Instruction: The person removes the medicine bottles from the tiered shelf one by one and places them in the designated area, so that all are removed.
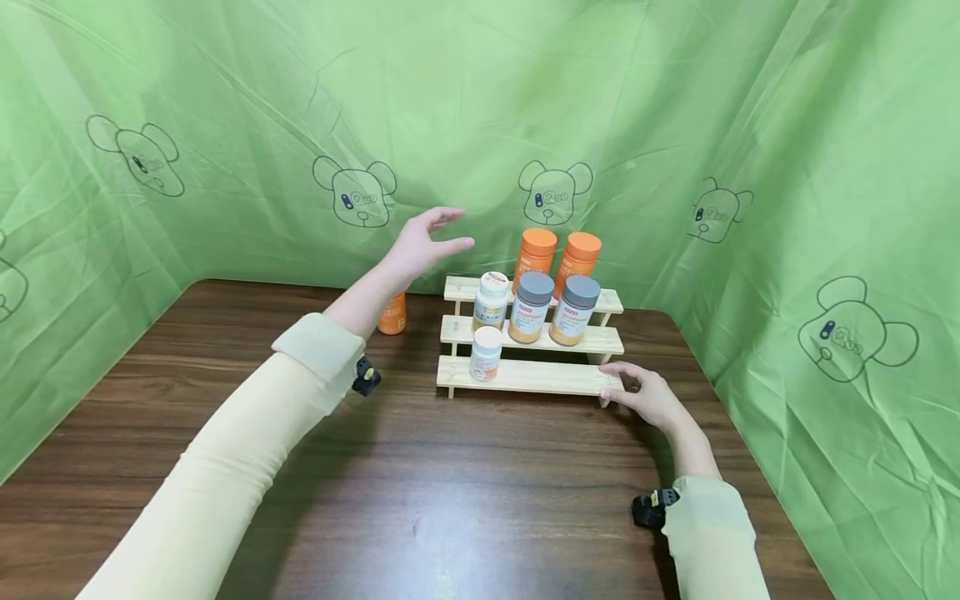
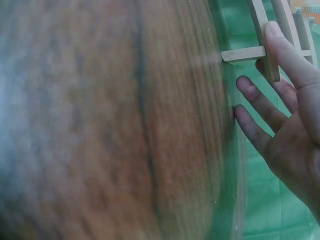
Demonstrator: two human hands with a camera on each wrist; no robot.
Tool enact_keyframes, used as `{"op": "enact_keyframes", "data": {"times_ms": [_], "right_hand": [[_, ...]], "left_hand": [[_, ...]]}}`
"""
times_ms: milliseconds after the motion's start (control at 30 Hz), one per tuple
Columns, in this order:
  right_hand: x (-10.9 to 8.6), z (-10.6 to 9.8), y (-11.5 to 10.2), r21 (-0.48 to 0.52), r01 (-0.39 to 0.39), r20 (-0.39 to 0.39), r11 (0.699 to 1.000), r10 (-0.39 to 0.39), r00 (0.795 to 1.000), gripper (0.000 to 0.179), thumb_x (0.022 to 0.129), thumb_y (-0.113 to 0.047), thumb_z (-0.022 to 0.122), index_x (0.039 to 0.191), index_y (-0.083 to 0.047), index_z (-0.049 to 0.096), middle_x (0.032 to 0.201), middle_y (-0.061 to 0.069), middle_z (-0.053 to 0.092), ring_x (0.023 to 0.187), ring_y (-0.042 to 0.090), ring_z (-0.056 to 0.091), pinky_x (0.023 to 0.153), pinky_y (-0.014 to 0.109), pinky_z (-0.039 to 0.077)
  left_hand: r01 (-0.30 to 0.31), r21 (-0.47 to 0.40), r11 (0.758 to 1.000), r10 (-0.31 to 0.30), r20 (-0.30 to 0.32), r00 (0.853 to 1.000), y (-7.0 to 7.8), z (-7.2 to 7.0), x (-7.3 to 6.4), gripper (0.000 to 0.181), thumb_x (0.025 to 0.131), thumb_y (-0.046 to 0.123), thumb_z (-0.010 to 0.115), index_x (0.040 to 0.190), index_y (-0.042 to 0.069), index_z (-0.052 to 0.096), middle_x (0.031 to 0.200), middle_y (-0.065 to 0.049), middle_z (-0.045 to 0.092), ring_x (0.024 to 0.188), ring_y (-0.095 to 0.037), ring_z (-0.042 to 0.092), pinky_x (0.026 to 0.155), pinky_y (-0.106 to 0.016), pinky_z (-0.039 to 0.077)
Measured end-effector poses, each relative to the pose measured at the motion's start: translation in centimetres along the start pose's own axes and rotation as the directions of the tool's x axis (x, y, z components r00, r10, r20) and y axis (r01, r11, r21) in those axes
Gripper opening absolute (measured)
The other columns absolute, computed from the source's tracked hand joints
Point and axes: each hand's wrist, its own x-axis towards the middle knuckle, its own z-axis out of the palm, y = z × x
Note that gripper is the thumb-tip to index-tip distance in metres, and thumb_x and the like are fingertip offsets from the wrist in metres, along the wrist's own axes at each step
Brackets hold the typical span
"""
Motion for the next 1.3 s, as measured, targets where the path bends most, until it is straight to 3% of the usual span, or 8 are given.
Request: {"op": "enact_keyframes", "data": {"times_ms": [367,600,767,1133,1300], "right_hand": [[-0.3,0.0,0.1,-0.012,-0.006,0.002,1.000,0.006,1.000,0.043,0.086,-0.015,0.070,0.125,0.000,0.058,0.119,0.020,0.058,0.076,0.015,0.056,0.064,0.022,0.045],[-0.5,0.0,0.1,0.014,-0.013,-0.009,1.000,0.013,1.000,0.043,0.086,-0.013,0.069,0.125,0.001,0.057,0.109,0.020,0.059,0.063,0.014,0.056,0.060,0.023,0.046],[-0.5,0.0,0.1,-0.002,-0.016,-0.006,1.000,0.016,1.000,0.043,0.086,-0.015,0.070,0.125,0.000,0.058,0.117,0.020,0.058,0.072,0.014,0.055,0.062,0.022,0.045],[-0.5,0.0,0.3,0.030,-0.017,0.000,0.999,0.017,1.000,0.044,0.085,-0.013,0.070,0.125,0.001,0.057,0.108,0.020,0.061,0.069,0.017,0.056,0.057,0.024,0.045],[-0.6,0.2,0.1,0.046,-0.011,0.000,0.999,0.011,1.000,0.043,0.085,-0.012,0.070,0.124,0.001,0.057,0.093,0.018,0.064,0.064,0.017,0.056,0.055,0.024,0.046]], "left_hand": [[-0.029,-0.022,0.999,0.030,0.025,0.999,1.3,3.3,1.4,0.062,0.082,0.037,0.072,0.137,0.021,0.048,0.143,0.005,0.044,0.135,-0.018,0.035,0.110,-0.037,0.031],[-0.038,-0.011,0.999,0.039,0.051,0.998,1.8,5.4,2.6,0.062,0.082,0.038,0.072,0.137,0.022,0.048,0.142,0.006,0.046,0.135,-0.018,0.036,0.110,-0.038,0.031],[-0.038,0.001,0.999,0.038,0.079,0.996,1.7,6.3,3.2,0.063,0.083,0.039,0.072,0.138,0.021,0.047,0.142,0.005,0.045,0.135,-0.016,0.036,0.110,-0.037,0.031],[-0.055,0.002,0.998,0.054,0.169,0.984,1.4,8.0,4.0,0.059,0.085,0.034,0.070,0.137,0.019,0.048,0.141,0.002,0.047,0.133,-0.017,0.038,0.108,-0.033,0.034],[-0.048,-0.021,0.999,0.051,0.208,0.977,1.5,8.5,4.2,0.054,0.086,0.031,0.069,0.135,0.019,0.051,0.137,0.001,0.049,0.126,-0.015,0.045,0.099,-0.029,0.042]]}}
